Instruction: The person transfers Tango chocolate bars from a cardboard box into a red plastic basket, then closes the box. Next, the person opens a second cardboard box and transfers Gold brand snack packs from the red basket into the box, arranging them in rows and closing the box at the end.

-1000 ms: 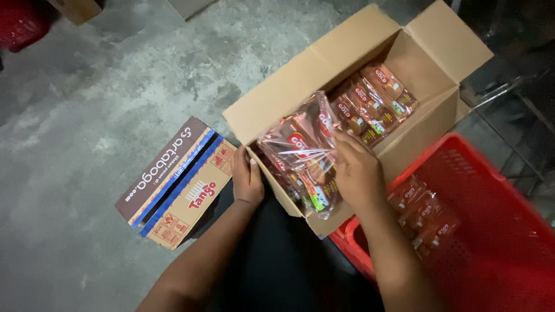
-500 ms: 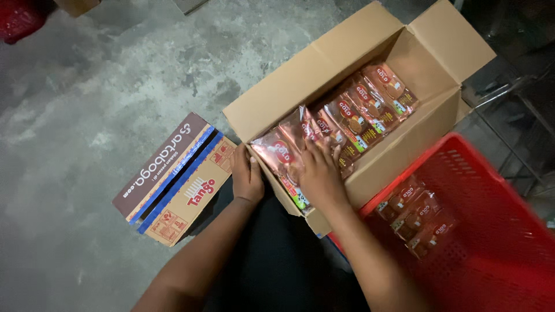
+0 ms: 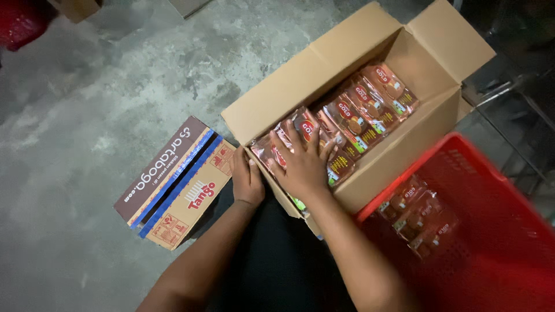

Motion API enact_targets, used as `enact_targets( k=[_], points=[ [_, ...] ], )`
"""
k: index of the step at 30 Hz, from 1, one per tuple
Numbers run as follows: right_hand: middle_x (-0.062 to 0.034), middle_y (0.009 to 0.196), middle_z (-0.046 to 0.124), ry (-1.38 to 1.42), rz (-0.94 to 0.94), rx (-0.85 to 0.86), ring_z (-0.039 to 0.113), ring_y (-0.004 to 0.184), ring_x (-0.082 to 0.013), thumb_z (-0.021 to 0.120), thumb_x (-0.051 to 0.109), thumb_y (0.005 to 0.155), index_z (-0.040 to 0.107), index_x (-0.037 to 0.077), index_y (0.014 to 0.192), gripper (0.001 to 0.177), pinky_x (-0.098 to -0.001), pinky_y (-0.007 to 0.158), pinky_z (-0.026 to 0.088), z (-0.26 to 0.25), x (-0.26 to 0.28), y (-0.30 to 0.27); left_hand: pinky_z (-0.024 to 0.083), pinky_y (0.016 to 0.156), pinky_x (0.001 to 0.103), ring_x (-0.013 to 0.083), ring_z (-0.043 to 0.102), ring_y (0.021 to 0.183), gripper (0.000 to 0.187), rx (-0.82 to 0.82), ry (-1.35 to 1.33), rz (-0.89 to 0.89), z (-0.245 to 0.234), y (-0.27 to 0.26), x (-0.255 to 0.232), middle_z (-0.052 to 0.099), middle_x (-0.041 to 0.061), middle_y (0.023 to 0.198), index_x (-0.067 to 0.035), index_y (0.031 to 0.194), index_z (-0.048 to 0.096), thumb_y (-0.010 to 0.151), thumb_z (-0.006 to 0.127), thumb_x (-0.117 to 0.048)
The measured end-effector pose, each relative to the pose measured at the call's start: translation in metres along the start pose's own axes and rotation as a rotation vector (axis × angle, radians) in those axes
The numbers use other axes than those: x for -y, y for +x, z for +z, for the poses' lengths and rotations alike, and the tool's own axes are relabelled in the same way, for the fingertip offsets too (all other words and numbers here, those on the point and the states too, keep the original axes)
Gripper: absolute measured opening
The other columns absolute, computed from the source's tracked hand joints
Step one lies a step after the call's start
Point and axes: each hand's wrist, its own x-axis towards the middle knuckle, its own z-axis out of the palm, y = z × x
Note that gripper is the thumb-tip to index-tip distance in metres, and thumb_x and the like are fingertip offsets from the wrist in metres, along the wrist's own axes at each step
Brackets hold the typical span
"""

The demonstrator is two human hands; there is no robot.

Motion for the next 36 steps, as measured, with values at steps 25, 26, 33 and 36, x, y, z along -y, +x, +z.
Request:
enact_targets(
  k=[25,26,33,36],
  points=[
    [-0.0101,0.136,0.068,0.712,0.057,-0.356,0.063,0.127,-0.0244,0.055,0.006,0.095,0.074,0.006,0.119,0.030,-0.0393,0.112,0.044,0.052,-0.147,-0.275,0.042,0.096,0.038,0.0282,0.051,0.108,0.055,-0.324,0.000,0.271,0.015,-0.007,0.046,0.050,0.019,0.129,0.004,0.142,0.045,0.087,0.038,-0.004],
    [-0.0101,0.136,0.068,0.716,0.102,-0.376,0.063,0.127,-0.0244,0.055,0.006,0.095,0.074,0.006,0.119,0.030,-0.0393,0.112,0.044,0.060,-0.160,-0.295,0.042,0.096,0.038,0.0282,0.051,0.108,0.055,-0.278,-0.013,0.283,0.011,-0.014,0.045,0.050,0.019,0.129,0.004,0.142,0.045,0.087,0.038,-0.004],
    [-0.0114,0.107,0.080,0.873,0.716,-0.531,0.073,0.110,-0.0327,0.064,0.014,0.096,0.081,0.016,0.113,0.024,-0.0472,0.100,0.055,0.095,-0.209,-0.413,0.037,0.100,0.049,0.0342,0.049,0.110,0.026,0.123,0.100,0.859,0.065,-0.101,0.001,0.051,0.012,0.113,-0.012,0.103,0.061,0.081,0.072,-0.009],
    [-0.0114,0.100,0.080,0.894,0.851,-0.586,0.075,0.101,-0.0322,0.065,0.016,0.096,0.080,0.018,0.113,0.022,-0.0455,0.094,0.057,0.106,-0.225,-0.437,0.050,0.087,0.045,0.0323,0.064,0.093,0.016,0.565,0.120,0.994,0.118,-0.125,-0.034,0.066,0.008,0.097,-0.015,0.092,0.069,0.079,0.073,-0.022]
  ],
)
